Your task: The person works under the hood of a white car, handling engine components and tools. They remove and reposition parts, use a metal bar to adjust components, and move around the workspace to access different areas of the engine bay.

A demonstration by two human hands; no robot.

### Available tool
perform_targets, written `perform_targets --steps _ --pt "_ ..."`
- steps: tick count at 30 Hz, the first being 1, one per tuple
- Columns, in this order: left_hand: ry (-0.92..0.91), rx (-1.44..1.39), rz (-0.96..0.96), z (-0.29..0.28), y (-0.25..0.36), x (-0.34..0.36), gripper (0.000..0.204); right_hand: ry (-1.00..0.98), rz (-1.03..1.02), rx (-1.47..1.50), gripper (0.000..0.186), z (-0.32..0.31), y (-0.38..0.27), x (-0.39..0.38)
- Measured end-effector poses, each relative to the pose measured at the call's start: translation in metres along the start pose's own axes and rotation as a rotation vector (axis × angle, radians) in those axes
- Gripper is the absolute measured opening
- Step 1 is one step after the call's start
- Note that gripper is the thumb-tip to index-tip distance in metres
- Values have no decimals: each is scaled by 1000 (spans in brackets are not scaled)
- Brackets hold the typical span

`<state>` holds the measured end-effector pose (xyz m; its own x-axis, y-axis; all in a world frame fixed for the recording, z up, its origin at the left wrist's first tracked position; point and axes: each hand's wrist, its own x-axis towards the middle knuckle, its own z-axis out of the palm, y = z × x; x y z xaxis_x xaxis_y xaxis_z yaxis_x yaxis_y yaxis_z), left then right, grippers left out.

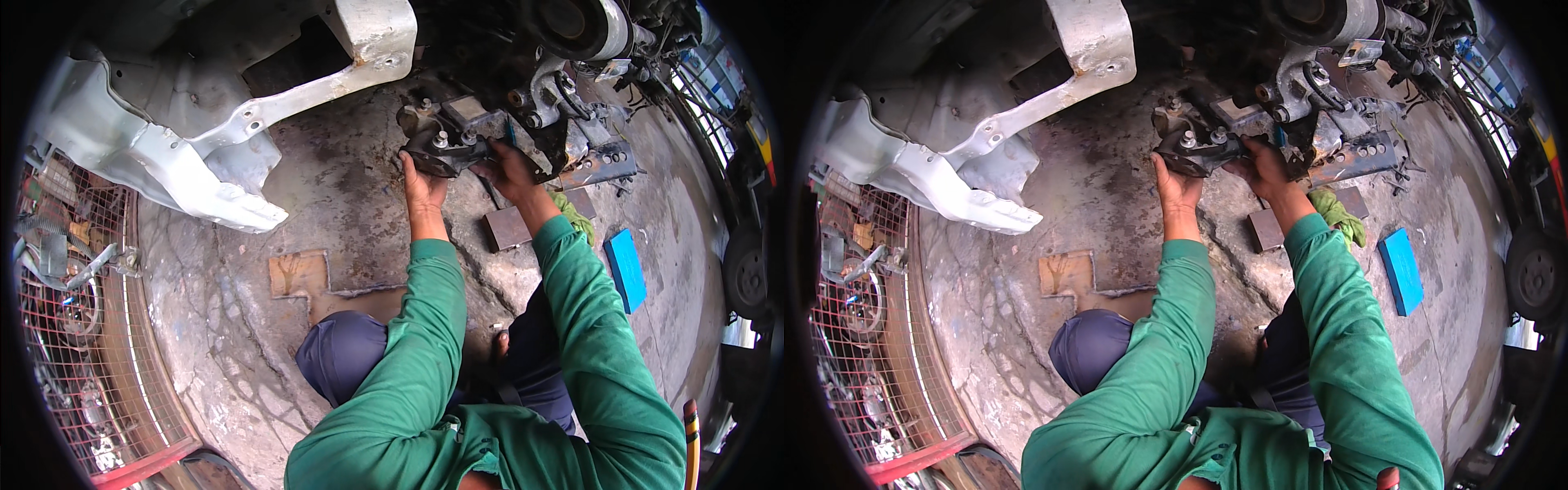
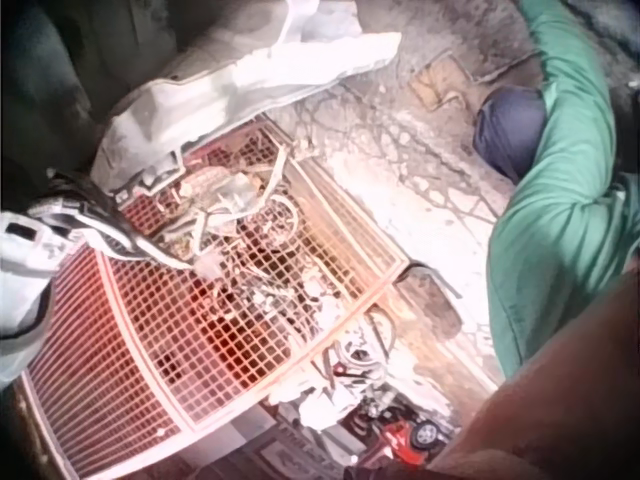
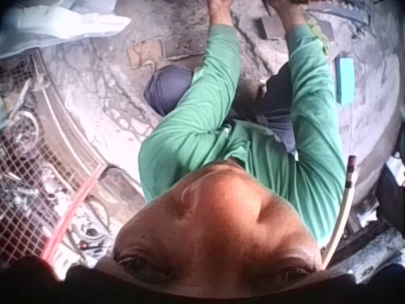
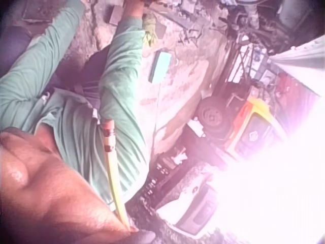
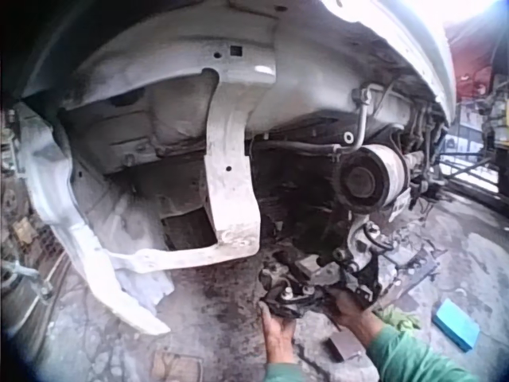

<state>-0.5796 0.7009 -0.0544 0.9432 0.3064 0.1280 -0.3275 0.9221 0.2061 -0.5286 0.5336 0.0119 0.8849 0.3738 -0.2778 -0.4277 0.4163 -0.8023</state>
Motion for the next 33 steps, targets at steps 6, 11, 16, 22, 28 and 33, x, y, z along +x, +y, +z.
perform_targets --steps 6,11,16,22,28,33 --pt "98 -42 40 8 0 3 93 73 106 -347 36 -6 -1 -3" --pt "239 -74 6 19 -10 13 89 260 -62 -1523 58 -8 -6 -25" --pt "208 -105 52 3 -10 39 89 -400 119 -2032 55 50 -26 -87" --pt "237 -124 20 -4 -32 49 88 -586 -175 -1173 40 110 -134 -196" --pt "140 -127 -41 9 -38 83 86 435 -923 -1139 37 69 -196 -157" --pt "158 3 -62 -3 -37 89 87 692 -1165 -1770 60 40 -158 -115"
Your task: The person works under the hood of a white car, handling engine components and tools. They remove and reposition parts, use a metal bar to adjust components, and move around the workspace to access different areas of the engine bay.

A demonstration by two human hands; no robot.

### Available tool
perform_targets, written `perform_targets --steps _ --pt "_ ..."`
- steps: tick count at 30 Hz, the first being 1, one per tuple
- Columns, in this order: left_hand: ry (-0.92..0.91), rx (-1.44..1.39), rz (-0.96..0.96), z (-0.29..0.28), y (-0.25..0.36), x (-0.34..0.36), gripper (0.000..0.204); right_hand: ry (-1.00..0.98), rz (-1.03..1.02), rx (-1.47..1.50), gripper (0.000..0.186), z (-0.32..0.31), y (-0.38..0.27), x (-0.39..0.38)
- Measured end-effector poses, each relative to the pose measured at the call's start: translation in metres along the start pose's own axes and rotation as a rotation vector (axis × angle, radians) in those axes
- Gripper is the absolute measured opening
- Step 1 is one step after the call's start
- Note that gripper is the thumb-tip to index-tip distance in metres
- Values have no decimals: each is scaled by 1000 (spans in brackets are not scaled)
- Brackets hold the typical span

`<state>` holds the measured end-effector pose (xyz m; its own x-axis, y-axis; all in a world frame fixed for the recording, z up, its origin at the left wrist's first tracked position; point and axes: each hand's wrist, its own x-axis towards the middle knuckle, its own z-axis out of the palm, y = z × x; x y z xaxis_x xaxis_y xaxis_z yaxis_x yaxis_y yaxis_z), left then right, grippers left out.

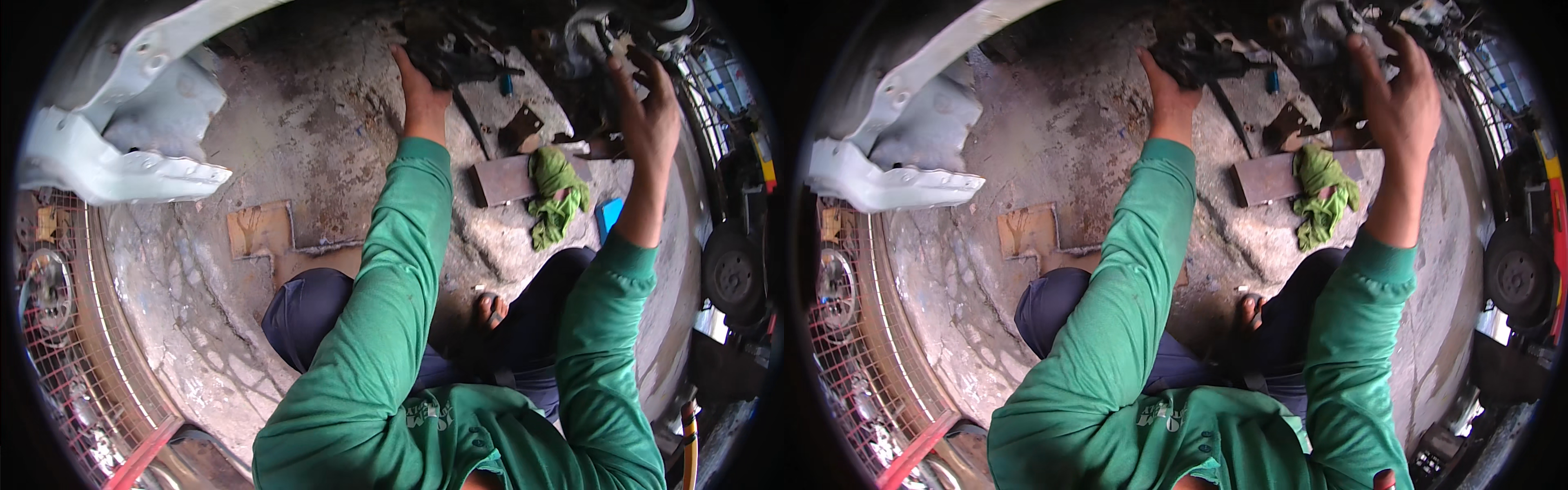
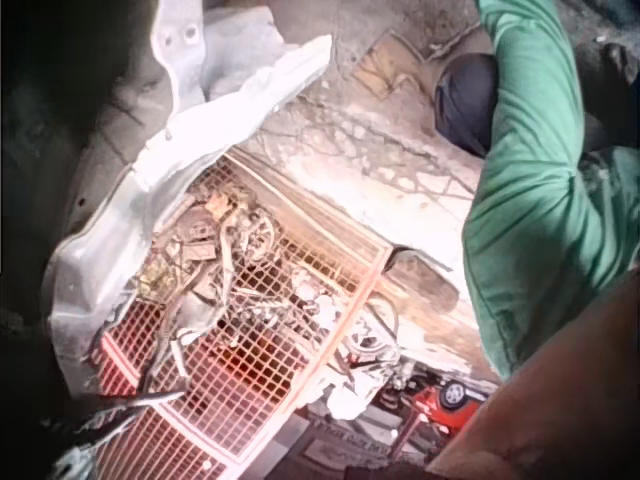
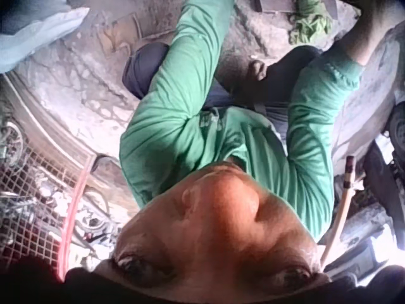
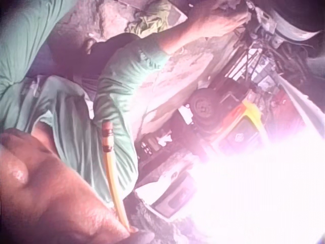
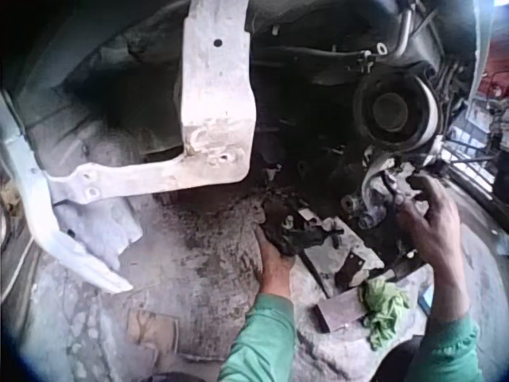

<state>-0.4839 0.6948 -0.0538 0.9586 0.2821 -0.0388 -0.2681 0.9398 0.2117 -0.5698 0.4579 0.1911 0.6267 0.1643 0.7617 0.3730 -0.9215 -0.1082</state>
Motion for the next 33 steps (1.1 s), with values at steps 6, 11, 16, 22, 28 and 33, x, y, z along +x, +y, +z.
perform_targets --steps 6,11,16,22,28,33 --pt "68 38 7 7 -5 -7 89 -137 233 21 53 -7 0 -1" --pt "-42 -18 77 -5 -3 -5 88 -90 203 27 52 -1 -2 6" --pt "-14 -30 154 3 -6 -5 85 -112 161 -43 55 -4 -8 6" --pt "49 -138 152 11 -3 -10 88 -179 112 10 49 -6 -5 6" --pt "41 -172 131 11 -1 -11 89 -183 83 -54 48 -6 -8 4" --pt "-53 -275 113 9 -4 -15 86 -148 72 -35 49 -4 -5 0"
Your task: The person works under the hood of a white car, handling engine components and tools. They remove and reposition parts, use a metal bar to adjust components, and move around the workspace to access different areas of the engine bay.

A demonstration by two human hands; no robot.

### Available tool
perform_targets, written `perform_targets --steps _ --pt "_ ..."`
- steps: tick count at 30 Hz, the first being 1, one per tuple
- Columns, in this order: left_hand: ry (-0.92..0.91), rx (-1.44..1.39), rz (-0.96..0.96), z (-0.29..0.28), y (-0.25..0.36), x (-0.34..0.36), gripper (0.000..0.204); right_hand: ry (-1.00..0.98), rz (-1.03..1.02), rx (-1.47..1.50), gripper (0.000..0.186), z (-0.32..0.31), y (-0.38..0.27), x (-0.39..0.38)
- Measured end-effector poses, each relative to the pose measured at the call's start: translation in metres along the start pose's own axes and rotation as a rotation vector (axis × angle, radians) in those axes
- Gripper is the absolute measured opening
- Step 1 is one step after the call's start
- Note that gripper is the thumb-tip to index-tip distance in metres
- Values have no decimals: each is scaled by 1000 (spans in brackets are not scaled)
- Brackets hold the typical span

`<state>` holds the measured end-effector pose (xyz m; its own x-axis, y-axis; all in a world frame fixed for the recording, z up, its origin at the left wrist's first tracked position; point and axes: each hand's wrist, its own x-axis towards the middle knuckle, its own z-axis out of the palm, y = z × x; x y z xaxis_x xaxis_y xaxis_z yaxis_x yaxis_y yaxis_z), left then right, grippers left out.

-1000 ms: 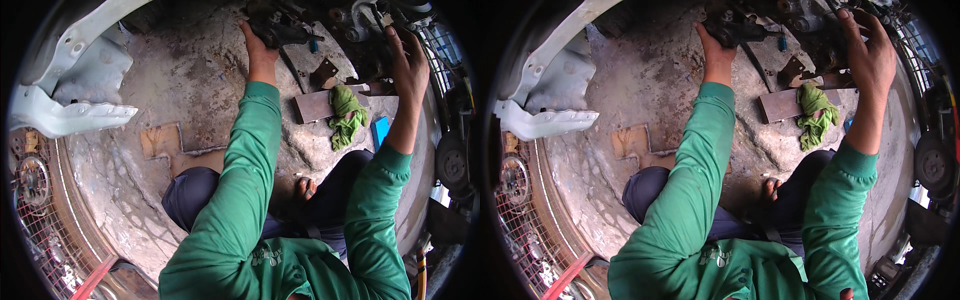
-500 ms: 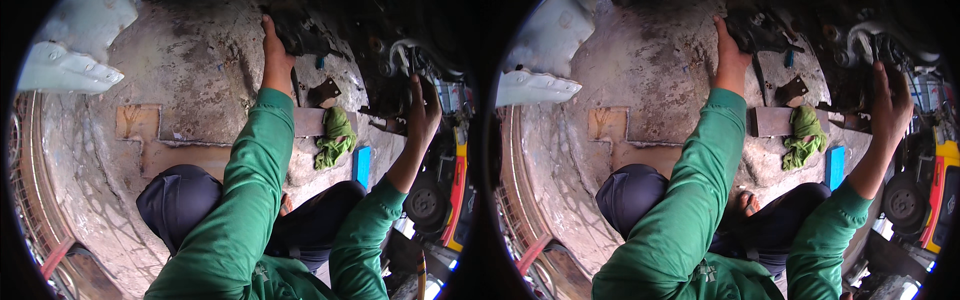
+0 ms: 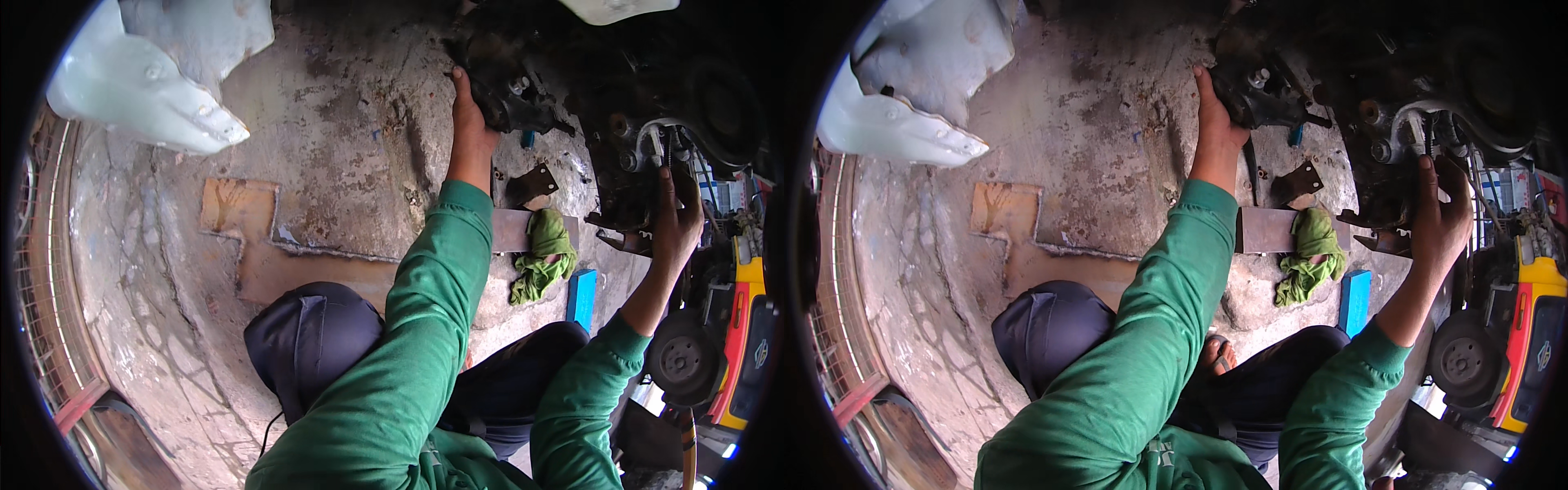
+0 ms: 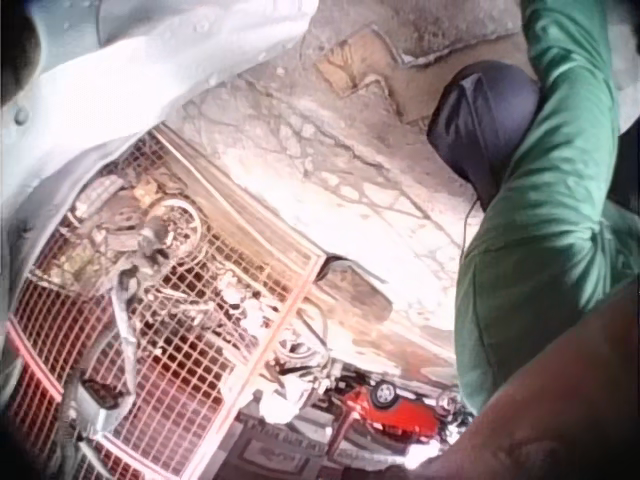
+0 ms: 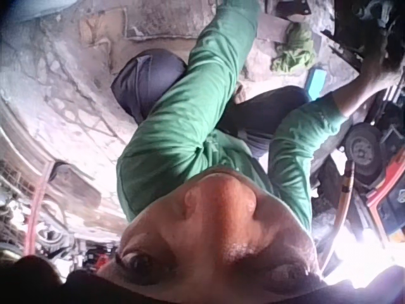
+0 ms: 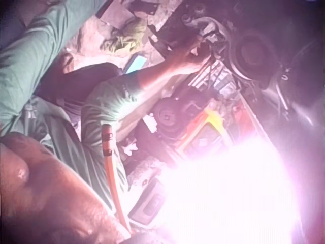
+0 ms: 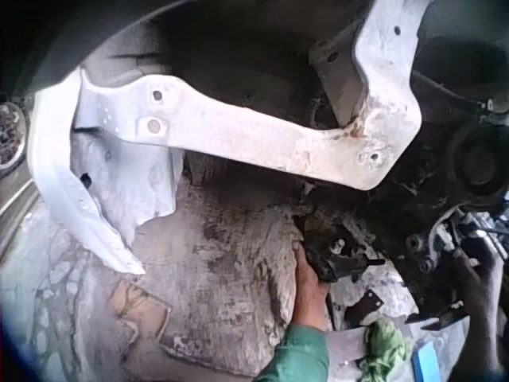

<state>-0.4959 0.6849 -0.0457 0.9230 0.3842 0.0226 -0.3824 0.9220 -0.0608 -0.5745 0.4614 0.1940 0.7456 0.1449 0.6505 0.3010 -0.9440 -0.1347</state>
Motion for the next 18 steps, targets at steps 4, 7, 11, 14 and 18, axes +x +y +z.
perform_targets --steps 4,7,11,14,18 --pt "48 40 -19 0 -1 3 86 -33 111 -27 50 -4 -9 1" --pt "77 96 -41 7 -4 0 88 -3 88 -32 45 -7 -17 -2" --pt "81 136 -70 13 -2 -5 92 13 69 -18 41 -8 -18 -6" --pt "113 189 -83 13 -3 -5 92 20 65 -22 42 -10 -17 -6" --pt "132 212 -81 12 -4 -3 90 33 54 7 41 -10 -18 -8"
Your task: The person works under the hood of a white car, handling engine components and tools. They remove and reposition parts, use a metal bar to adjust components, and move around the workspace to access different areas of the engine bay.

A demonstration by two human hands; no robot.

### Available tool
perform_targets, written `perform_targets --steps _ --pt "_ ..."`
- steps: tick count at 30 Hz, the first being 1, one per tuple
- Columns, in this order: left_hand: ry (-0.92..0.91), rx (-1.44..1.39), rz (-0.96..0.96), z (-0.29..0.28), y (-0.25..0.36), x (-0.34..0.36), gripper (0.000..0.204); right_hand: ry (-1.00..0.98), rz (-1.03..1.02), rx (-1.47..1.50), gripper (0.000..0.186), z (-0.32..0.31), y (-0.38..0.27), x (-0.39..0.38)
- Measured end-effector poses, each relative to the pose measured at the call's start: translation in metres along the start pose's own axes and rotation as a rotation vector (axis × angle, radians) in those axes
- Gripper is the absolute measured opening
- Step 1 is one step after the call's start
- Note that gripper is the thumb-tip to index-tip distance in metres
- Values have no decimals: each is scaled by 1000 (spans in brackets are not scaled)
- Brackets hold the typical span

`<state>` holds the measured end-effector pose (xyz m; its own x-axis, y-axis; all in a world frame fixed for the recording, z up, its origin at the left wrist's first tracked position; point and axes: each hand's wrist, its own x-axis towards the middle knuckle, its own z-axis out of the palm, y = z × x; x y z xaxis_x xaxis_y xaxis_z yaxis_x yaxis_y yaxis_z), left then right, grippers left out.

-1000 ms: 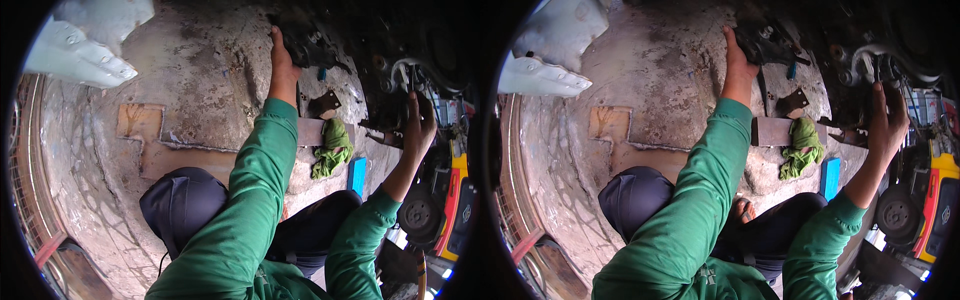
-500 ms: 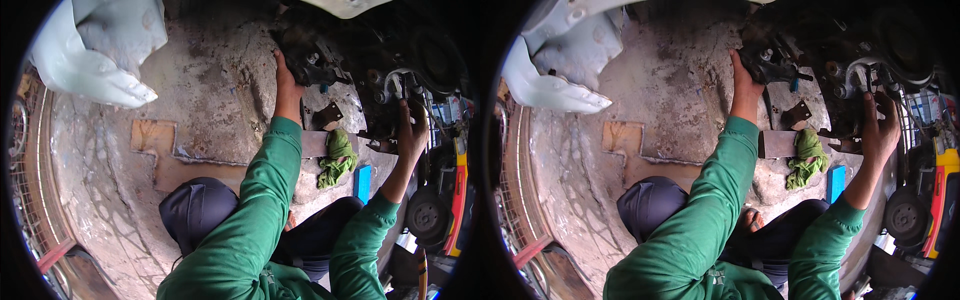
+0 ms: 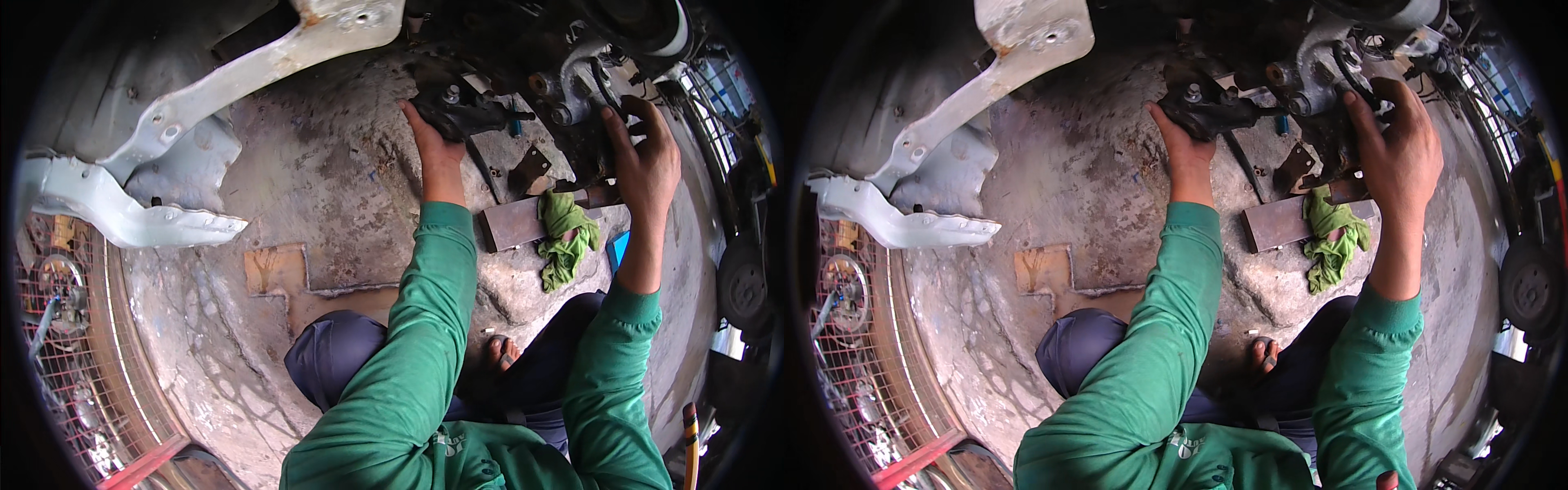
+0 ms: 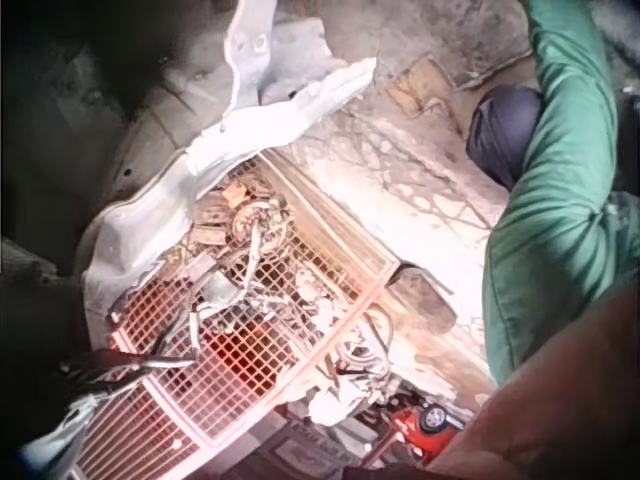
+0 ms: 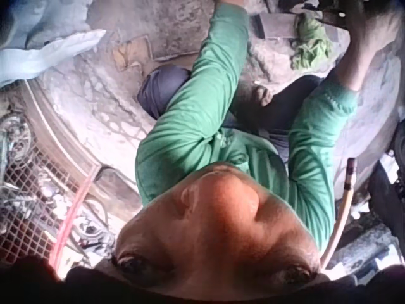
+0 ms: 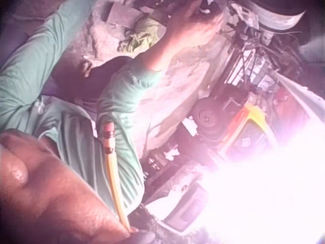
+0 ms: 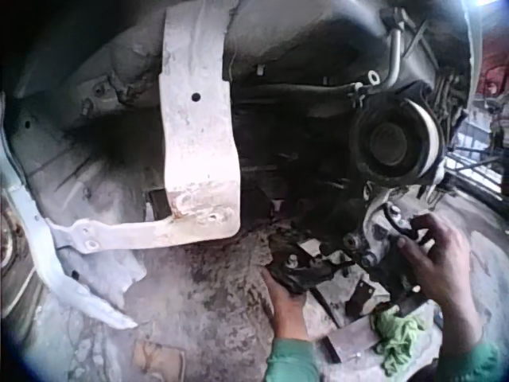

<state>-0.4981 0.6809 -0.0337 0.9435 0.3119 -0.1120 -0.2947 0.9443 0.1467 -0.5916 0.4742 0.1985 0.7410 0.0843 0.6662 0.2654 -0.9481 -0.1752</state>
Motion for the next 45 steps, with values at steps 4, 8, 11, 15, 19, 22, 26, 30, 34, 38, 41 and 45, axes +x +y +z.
perform_targets --steps 4,8,11,15,19,22,26,30,34,38,41,45 --pt "18 2 4 10 -2 -5 90 8 -10 -22 41 0 3 -3" --pt "0 20 29 8 1 -1 90 21 -33 -15 40 -1 2 -1" --pt "-23 21 40 7 0 1 91 27 -35 -19 39 0 3 -2" --pt "-27 11 38 5 0 2 91 16 -39 -25 38 -2 2 -1" --pt "-7 22 32 4 1 2 89 7 -20 -23 38 -3 -1 -2" --pt "-21 20 46 0 2 0 88 6 -2 -13 37 -3 -3 -3" --pt "2 11 36 2 3 1 88 -5 16 -13 37 -3 -4 -3" --pt "120 59 1 11 -2 -1 89 44 -56 -51 38 0 11 -3" --pt "-18 64 30 8 2 3 86 52 -67 -35 35 2 5 0" --pt "-31 70 55 12 1 4 85 57 -54 -10 35 0 8 0" --pt "-14 79 53 11 -2 1 85 49 -57 -1 35 0 9 -2" --pt "-37 60 53 9 4 1 84 55 -65 21 35 0 8 -3"
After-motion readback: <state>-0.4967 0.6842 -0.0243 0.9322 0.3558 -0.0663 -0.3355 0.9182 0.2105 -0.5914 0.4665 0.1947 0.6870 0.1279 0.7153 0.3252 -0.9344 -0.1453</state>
